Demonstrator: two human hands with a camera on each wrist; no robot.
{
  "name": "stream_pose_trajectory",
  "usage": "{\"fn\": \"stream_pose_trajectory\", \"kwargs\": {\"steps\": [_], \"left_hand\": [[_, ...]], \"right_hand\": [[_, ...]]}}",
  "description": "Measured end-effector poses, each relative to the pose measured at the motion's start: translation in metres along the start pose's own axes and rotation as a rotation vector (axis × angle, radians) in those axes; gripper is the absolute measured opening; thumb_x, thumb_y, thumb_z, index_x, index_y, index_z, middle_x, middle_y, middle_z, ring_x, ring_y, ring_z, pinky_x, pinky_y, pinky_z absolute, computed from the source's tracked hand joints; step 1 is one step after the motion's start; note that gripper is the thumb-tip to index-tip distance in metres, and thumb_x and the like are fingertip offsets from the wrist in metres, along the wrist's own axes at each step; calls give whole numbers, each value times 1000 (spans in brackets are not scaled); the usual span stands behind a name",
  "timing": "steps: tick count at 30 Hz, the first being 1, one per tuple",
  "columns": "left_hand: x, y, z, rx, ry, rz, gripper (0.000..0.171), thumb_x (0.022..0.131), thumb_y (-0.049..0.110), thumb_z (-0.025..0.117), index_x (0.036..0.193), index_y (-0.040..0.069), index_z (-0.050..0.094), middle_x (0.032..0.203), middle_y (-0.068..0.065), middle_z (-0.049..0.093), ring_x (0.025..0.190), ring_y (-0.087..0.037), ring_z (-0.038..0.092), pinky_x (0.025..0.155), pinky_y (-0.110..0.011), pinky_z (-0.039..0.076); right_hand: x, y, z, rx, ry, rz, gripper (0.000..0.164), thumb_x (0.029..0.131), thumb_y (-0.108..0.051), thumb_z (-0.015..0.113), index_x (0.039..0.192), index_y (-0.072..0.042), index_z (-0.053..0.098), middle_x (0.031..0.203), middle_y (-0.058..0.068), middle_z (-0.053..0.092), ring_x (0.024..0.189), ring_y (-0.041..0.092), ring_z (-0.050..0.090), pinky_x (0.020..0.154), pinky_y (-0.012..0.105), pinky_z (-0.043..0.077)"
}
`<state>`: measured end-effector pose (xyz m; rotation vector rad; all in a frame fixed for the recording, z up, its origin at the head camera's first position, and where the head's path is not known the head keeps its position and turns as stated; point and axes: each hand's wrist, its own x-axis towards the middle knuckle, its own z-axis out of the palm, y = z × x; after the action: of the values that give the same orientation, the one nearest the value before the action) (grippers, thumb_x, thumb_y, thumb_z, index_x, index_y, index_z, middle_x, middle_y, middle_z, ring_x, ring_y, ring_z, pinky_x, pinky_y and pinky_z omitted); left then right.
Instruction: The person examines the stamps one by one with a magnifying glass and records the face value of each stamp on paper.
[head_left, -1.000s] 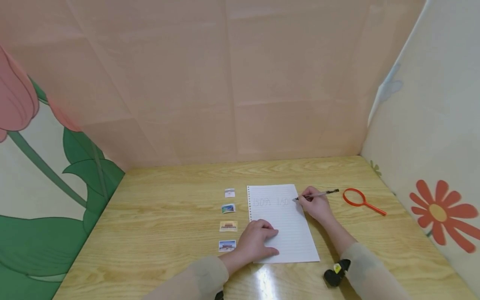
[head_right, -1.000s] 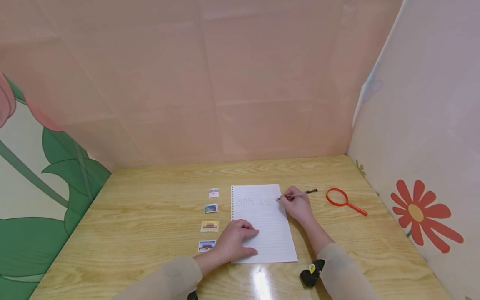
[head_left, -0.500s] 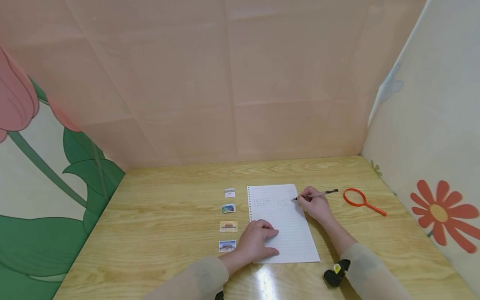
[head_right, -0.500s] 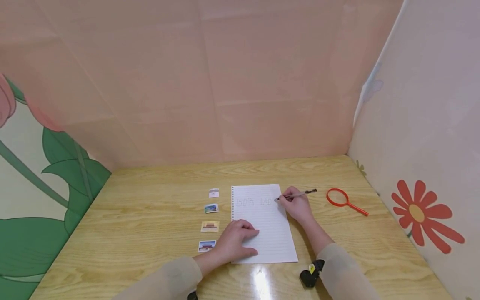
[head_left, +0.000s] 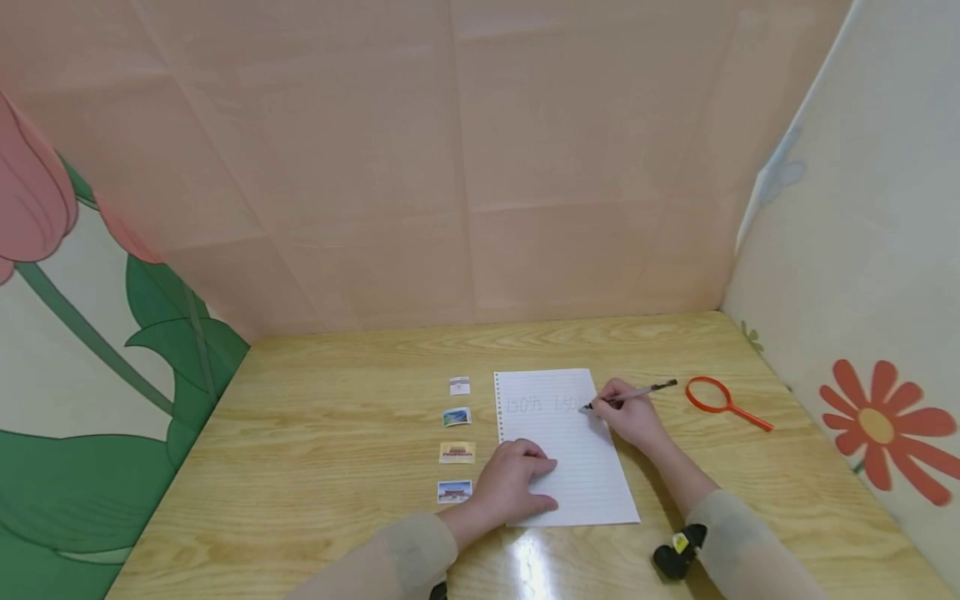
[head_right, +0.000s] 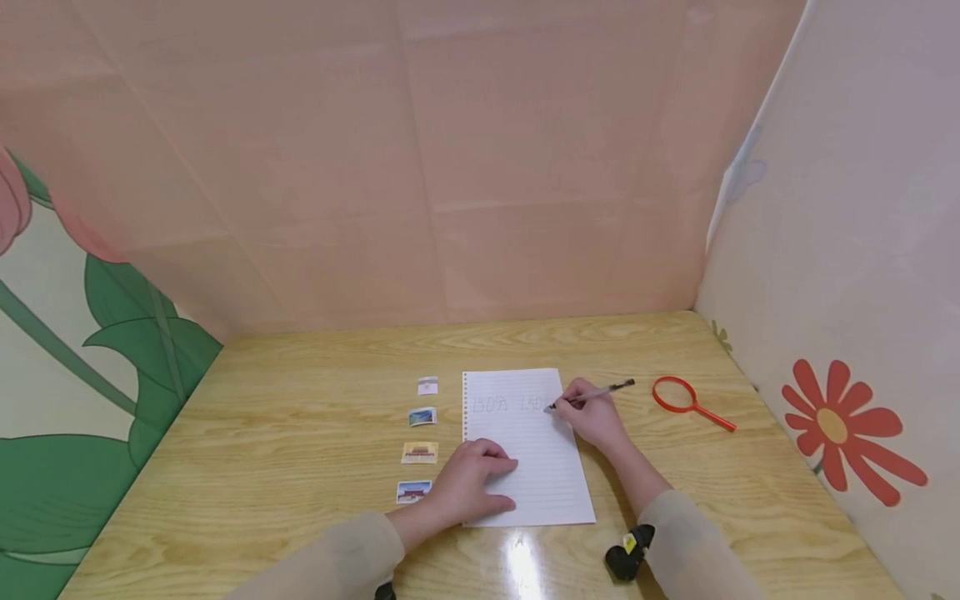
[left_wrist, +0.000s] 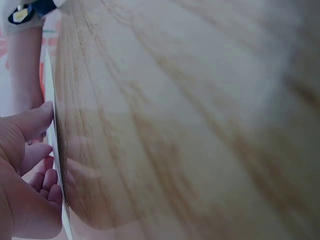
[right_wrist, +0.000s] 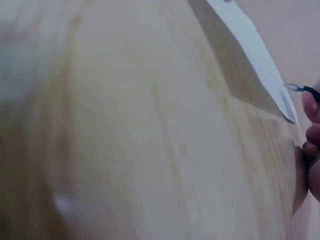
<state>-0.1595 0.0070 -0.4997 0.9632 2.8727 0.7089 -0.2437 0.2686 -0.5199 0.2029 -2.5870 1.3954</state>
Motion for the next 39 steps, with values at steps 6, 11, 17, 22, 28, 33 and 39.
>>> {"fn": "stream_pose_trajectory", "kwargs": {"steps": [6,11,17,22,28,33,39], "left_hand": [[0,0,0,-1,-4,1,53,79,40,83,125,18,71,117,6,61,108,-11,51,96,-24,39],[0,0,0,0,-7,1,53,79,40,83,126,19,70,117,6,61,108,-11,51,96,-24,39],[0,1,-2,1,-6,-3,54,78,40,83,126,19,70,118,6,61,108,-11,51,97,-24,39],[0,1,-2,2,-5,0,54,78,40,83,126,19,70,117,7,61,108,-11,51,96,-24,39],[0,1,-3,-5,-13,-1,53,79,39,83,126,18,70,117,7,61,107,-10,50,96,-24,39],[-1,2,-4,-10,-20,-9,53,79,39,83,126,18,70,117,7,60,107,-10,50,95,-23,39],[-1,3,-4,-9,-18,-10,53,79,40,83,126,19,70,117,7,60,108,-10,50,96,-23,39]], "right_hand": [[2,2,-1,0,78,16,9,84,-1,68,81,-3,59,69,1,55,60,9,46,50,20,37],[4,3,-1,-40,71,20,8,85,-4,69,83,-4,61,71,2,56,62,11,48,52,21,39],[4,2,-1,-40,57,18,8,84,-3,68,83,-4,60,70,3,56,61,13,48,51,22,40],[1,2,-3,-61,35,1,9,83,-1,67,81,-5,59,70,2,56,60,13,47,50,22,39],[-3,1,-6,-60,9,-29,8,83,-1,67,81,-6,60,71,2,56,62,13,47,52,22,39],[-5,5,-10,-62,19,-24,9,83,1,67,81,-5,60,69,3,56,59,12,46,50,22,38],[-5,8,-13,-56,23,-11,9,84,2,66,82,-4,59,70,5,56,58,11,47,49,23,39]]}}
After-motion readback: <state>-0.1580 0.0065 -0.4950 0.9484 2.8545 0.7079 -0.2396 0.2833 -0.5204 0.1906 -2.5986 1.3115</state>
